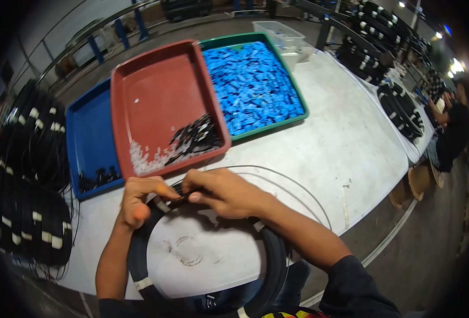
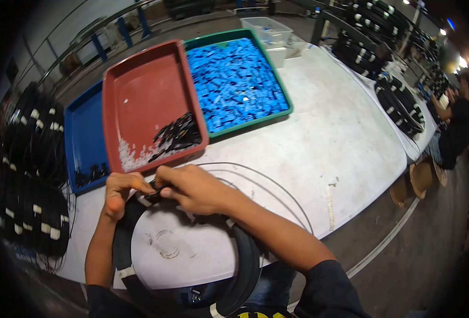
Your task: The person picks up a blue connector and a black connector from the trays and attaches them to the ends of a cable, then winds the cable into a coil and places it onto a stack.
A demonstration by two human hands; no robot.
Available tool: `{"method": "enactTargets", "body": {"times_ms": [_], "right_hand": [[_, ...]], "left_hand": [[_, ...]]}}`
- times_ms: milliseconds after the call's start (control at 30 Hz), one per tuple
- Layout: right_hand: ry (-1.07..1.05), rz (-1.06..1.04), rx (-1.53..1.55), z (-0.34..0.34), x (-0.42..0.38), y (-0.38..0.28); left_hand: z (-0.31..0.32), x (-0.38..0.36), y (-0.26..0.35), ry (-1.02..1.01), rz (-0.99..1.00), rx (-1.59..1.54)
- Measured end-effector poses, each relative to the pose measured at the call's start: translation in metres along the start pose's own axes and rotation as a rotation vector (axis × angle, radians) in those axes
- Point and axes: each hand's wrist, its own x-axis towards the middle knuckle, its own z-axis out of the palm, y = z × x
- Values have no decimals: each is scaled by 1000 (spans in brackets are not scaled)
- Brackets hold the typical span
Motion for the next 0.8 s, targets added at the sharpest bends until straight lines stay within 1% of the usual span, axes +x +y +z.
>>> {"method": "enactTargets", "body": {"times_ms": [33,100,133,167,200,233,267,300,333,367,433,467,533,567,633,667,700,767,800], "right_hand": [[-9,19,20,-1,0,0],[16,-41,53,1,-1,10],[26,-55,102,0,-1,13],[-5,-13,144,-3,0,12],[9,-19,192,-4,1,13],[24,-26,242,-3,2,17],[30,-55,278,-2,2,23],[12,-9,350,-3,1,22],[-2,5,386,-5,1,21],[-20,18,423,-6,1,22],[-1,-8,448,-6,1,23],[6,-20,468,-4,1,24],[12,-47,493,-5,2,27],[7,-44,492,-6,1,25],[-21,-31,433,-10,1,22],[-34,-23,398,-8,1,24],[-37,-20,408,-8,1,24],[-1,-48,444,-9,1,24],[-1,-42,448,-11,1,25]], "left_hand": [[0,4,-2,39,-3,-49],[-9,19,-11,85,-32,-30],[-12,36,-2,47,-10,67],[-16,53,8,15,14,165],[-16,67,5,8,24,137],[-12,83,4,0,75,111],[-10,99,7,-51,65,187],[-6,116,12,-96,54,264],[2,134,16,-146,174,423],[11,148,19,-225,249,597],[23,177,12,-364,498,889],[31,189,4,-358,497,895],[45,212,-9,-498,667,1068],[52,222,-9,-495,664,1069],[65,239,-11,-473,720,1012],[69,247,-14,-492,714,1023],[74,254,-18,-497,703,1019],[81,265,-25,-496,751,1013],[84,268,-27,-522,690,997]]}}
